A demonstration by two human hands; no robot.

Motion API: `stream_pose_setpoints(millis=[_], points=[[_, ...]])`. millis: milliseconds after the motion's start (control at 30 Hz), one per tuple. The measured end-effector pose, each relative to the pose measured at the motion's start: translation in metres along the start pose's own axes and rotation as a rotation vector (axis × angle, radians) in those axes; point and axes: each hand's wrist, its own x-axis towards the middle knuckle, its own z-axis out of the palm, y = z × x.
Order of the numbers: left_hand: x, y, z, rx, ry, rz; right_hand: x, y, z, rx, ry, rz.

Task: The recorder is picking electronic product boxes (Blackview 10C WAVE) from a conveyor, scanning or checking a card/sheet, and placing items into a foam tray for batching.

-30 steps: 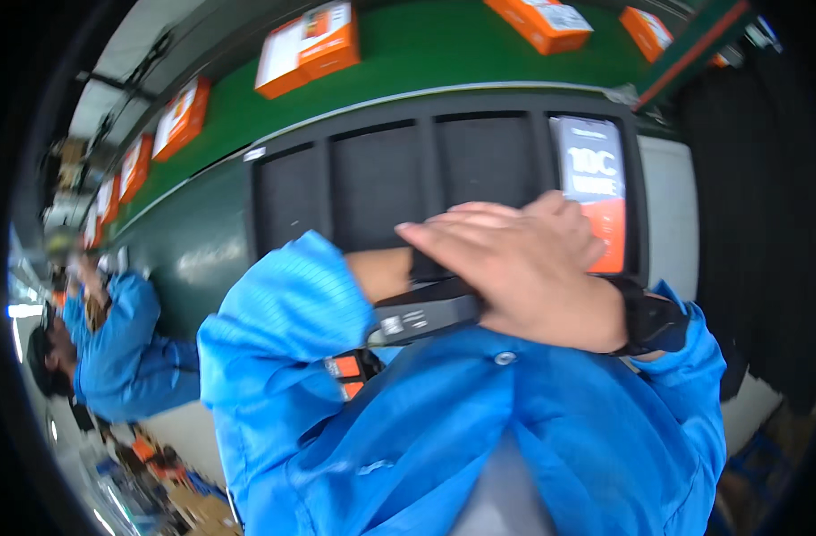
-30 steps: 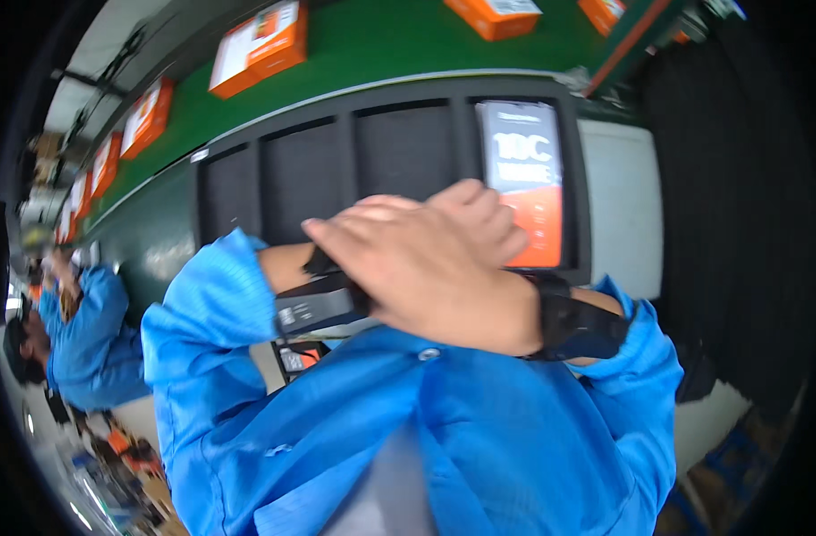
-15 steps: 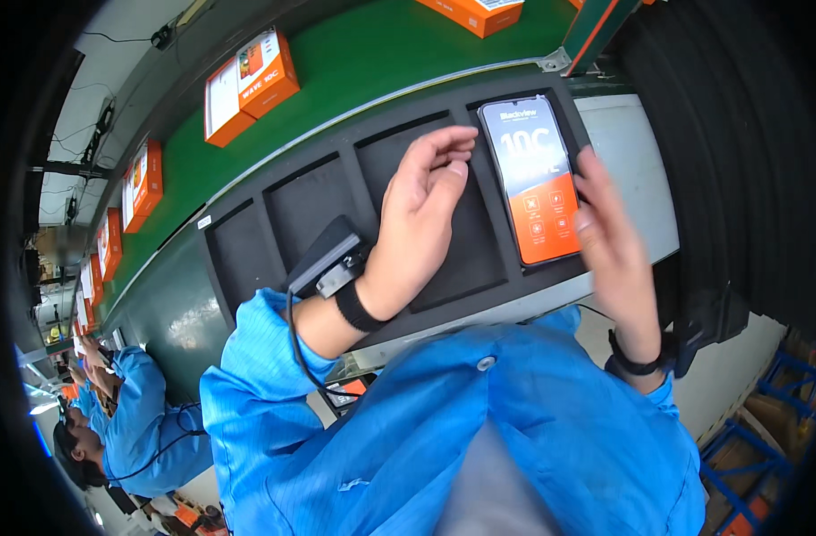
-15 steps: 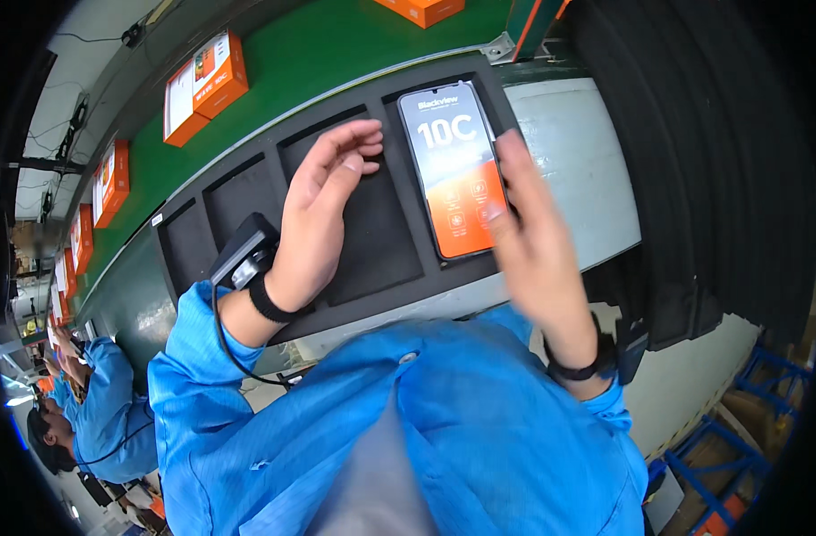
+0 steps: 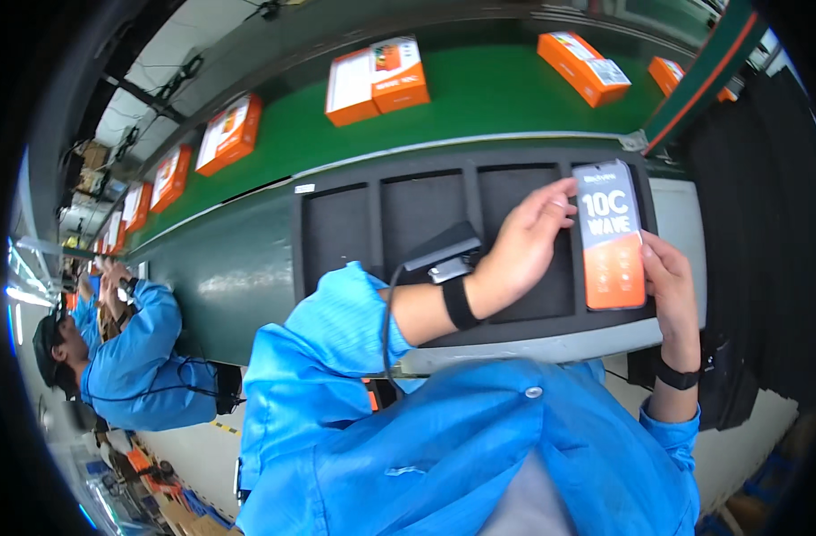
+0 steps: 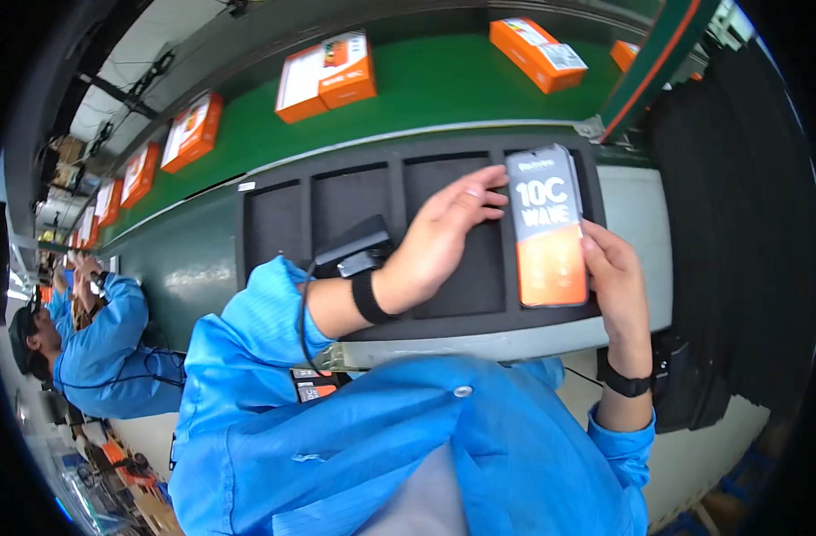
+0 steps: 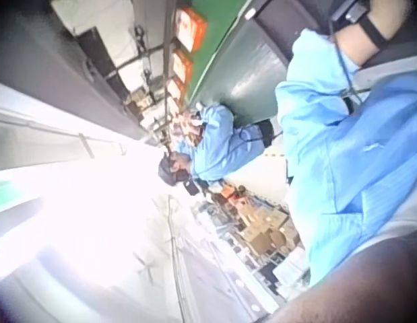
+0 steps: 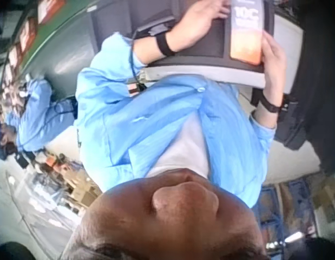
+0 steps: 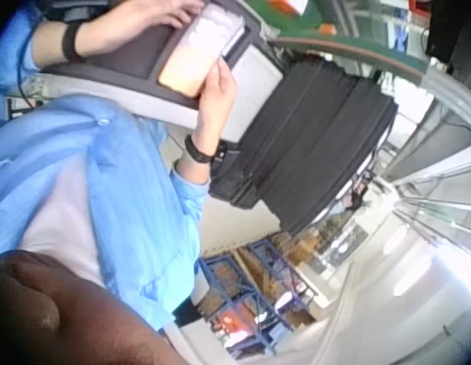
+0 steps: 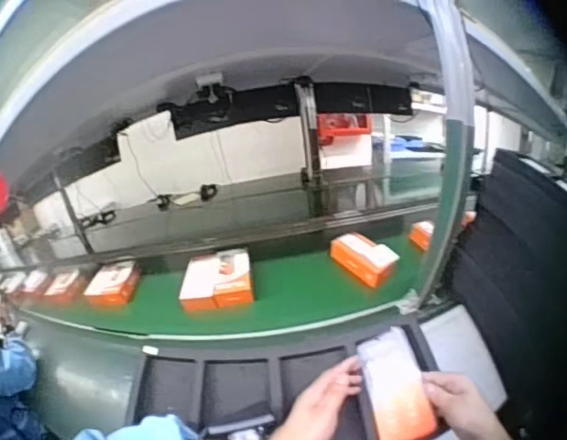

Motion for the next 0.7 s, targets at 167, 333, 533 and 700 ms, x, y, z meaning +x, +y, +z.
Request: stream_pose_setpoints(millis=[167, 333, 533, 700], points=[[0.003, 0.024, 0.012, -0.145, -0.067, -0.173, -0.008, -0.022, 0.005, 0.221, 0.031, -0.095], [0.025, 0.06, -0.018, -0.156, 0.064, -0.046, 0.038, -0.05, 0.058, 0.171, -0.285, -0.167], [0.06, 0.132, -0.113, -0.11, 0.309, -0.126, 0.091, -0.047, 0.03, -1.173, -0.076, -0.776], [0.129, 0.171, -0.241, 0.179, 0.428, 0.023, 0.076, -0.06, 0.05, -1.343, -0.121, -0.736]])
